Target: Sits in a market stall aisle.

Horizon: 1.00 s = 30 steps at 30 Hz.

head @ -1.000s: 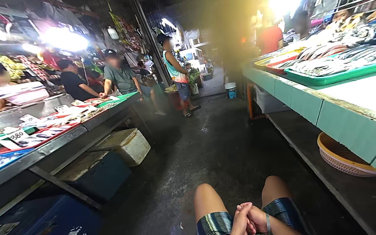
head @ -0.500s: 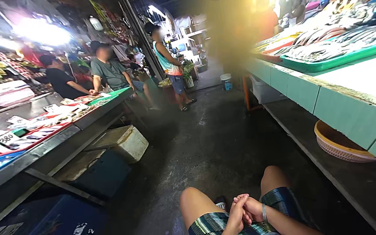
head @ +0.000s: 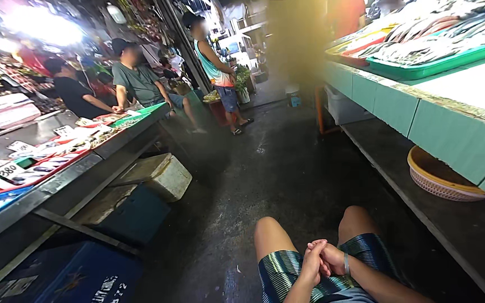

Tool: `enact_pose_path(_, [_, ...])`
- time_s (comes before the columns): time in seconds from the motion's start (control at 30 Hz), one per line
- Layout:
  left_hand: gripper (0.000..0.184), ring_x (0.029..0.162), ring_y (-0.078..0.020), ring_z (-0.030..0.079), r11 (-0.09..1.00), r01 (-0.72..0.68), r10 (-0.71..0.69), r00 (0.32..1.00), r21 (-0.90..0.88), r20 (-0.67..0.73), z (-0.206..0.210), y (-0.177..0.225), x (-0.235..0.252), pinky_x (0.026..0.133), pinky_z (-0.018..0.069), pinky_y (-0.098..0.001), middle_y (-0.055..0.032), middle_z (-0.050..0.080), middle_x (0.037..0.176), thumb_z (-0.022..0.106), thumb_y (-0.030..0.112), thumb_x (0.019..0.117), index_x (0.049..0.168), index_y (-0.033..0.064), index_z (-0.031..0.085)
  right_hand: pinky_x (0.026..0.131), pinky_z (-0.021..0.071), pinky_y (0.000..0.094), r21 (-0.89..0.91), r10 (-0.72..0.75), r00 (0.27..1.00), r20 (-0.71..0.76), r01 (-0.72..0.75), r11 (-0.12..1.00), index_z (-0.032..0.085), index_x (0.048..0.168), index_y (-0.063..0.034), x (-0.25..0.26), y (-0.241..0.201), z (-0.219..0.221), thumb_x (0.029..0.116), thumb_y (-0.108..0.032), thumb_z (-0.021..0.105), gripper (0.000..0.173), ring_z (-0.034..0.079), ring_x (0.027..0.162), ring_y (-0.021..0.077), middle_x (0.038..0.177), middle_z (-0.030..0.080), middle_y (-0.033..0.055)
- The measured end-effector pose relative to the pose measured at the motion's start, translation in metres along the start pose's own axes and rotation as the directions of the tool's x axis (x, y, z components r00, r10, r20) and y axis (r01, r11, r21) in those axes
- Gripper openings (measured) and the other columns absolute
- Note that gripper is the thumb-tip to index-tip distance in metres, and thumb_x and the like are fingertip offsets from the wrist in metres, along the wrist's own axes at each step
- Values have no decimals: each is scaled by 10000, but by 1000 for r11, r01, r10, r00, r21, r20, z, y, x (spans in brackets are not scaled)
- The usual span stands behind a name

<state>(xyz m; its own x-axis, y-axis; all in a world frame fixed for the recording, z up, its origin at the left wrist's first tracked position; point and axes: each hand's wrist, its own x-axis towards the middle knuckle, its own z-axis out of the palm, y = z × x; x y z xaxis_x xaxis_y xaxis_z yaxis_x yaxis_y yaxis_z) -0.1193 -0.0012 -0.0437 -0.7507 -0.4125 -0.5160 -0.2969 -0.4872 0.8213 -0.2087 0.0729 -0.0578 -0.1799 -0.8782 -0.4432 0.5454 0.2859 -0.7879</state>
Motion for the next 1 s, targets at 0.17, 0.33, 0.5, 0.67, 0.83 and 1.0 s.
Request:
enact_pose_path(0.17, [348,418,-161,471,1000,19,-19,1000,24,17,-1,-3,7,425,480,-332,-31,471,575,577,421,1040,1231,148,676,421,410,330,18,7,1000,-9,-6,1000,500,732,-134,0,2,-4,1108,-458,329,525,425,406,152,519,421,11])
enact_pose_path(0.33, [359,436,-169,484,999,28,-27,999,29,-29,-22,-2,0,433,483,-341,-43,497,602,556,430,1048,1241,154,681,422,416,325,-21,61,998,23,-60,998,499,748,-131,12,3,13,1109,-467,332,521,428,408,148,522,418,8])
enact_pose_path(0.5, [346,443,-167,478,1000,9,-8,998,10,-60,-34,3,-9,429,476,-336,-36,487,611,549,421,1051,1244,161,671,448,424,320,-68,95,993,73,-90,994,503,773,-141,22,2,23,1109,-458,327,494,436,438,139,557,434,-5])
enact_pose_path(0.67, [355,457,-178,494,1000,17,-16,998,19,-55,-25,2,-7,435,480,-343,-59,515,639,562,427,1044,1242,156,680,448,433,326,-64,96,994,57,-92,994,507,761,-134,19,4,13,1108,-464,333,510,446,434,145,550,445,5])
enact_pose_path(0.83, [355,420,-165,478,1000,8,-7,999,30,-32,-6,2,3,414,476,-333,-44,487,582,555,413,1052,1236,134,674,429,415,322,0,50,998,31,-50,999,499,727,-136,10,-1,-3,1106,-465,327,531,434,416,144,527,432,7])
enact_pose_path(1.0, [343,424,-161,467,999,23,-23,1000,39,3,0,1,8,418,472,-330,-34,474,582,554,414,1052,1216,141,682,436,430,333,30,38,999,-21,-38,999,521,765,-130,10,4,-12,1101,-478,359,510,442,421,153,539,444,13])
